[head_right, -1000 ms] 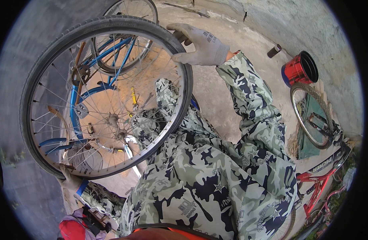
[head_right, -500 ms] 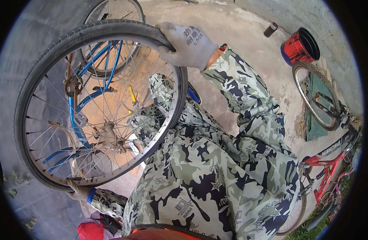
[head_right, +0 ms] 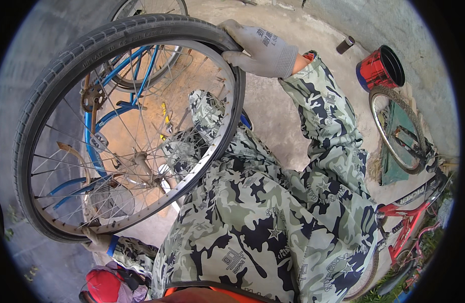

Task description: The person removes the tire from a bicycle wheel rim by hand, then inspects the tire and rim. The person then reassembles the tire onto the rim by hand.

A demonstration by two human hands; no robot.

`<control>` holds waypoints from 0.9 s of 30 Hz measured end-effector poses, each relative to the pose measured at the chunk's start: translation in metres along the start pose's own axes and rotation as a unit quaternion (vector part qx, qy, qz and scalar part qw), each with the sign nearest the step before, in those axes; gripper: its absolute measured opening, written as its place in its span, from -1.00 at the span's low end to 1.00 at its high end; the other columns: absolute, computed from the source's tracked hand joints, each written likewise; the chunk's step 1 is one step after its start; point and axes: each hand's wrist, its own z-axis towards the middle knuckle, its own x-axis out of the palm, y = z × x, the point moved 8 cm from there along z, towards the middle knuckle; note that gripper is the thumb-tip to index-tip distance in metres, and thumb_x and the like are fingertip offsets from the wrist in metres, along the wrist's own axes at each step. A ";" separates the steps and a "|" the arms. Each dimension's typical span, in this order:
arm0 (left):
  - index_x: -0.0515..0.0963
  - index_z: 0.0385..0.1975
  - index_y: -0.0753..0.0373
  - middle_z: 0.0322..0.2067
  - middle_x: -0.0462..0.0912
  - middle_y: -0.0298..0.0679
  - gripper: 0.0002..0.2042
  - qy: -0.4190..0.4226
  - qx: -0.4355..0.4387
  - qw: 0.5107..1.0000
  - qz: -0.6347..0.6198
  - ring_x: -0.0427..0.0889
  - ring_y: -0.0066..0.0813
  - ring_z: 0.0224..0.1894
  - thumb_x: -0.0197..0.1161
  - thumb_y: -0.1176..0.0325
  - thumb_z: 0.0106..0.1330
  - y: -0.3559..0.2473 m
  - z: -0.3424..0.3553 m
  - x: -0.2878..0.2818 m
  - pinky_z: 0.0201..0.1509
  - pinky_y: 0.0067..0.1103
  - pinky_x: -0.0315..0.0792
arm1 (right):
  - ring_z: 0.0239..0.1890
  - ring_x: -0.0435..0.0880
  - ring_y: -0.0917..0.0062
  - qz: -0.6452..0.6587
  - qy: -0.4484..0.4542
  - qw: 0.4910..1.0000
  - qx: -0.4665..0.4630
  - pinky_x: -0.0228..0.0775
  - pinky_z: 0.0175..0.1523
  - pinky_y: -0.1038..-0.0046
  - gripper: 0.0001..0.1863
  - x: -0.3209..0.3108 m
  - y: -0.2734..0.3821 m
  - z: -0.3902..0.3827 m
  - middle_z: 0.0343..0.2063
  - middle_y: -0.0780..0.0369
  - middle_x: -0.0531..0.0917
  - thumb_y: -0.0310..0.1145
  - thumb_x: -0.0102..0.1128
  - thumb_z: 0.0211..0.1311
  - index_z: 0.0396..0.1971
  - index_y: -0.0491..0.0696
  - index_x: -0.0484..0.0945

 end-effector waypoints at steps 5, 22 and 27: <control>0.65 0.15 0.57 -0.13 0.78 0.00 -0.49 0.015 0.035 0.999 -0.030 0.75 -0.27 -0.18 0.61 0.30 0.37 0.004 0.005 0.010 0.00 -0.38 0.68 | 0.07 0.78 0.25 0.088 0.046 0.994 -0.036 0.59 0.24 0.24 -0.32 -0.003 -0.018 -0.003 0.04 0.03 0.79 -0.23 0.46 0.45 0.44 -0.15 0.43; 0.60 0.13 0.50 -0.33 0.70 -0.13 -0.52 0.083 -0.008 0.997 0.008 0.64 -0.37 -0.39 0.55 0.24 0.43 -0.018 -0.003 0.045 -0.27 -0.44 0.51 | 0.02 0.79 0.49 0.183 -0.227 0.956 0.040 0.62 0.16 0.46 -0.55 0.029 -0.043 -0.038 0.06 0.16 0.80 -0.38 0.14 0.69 0.45 -0.14 0.58; 0.60 0.08 0.50 -0.28 0.72 -0.13 -0.54 0.113 -0.065 0.991 -0.007 0.65 -0.40 -0.34 0.54 0.24 0.42 -0.011 0.010 0.057 -0.24 -0.47 0.51 | 0.00 0.75 0.48 0.307 -0.290 0.904 0.067 0.56 0.18 0.44 -0.41 0.037 -0.039 -0.036 -0.01 0.12 0.77 -0.01 -0.05 0.83 0.52 -0.16 0.47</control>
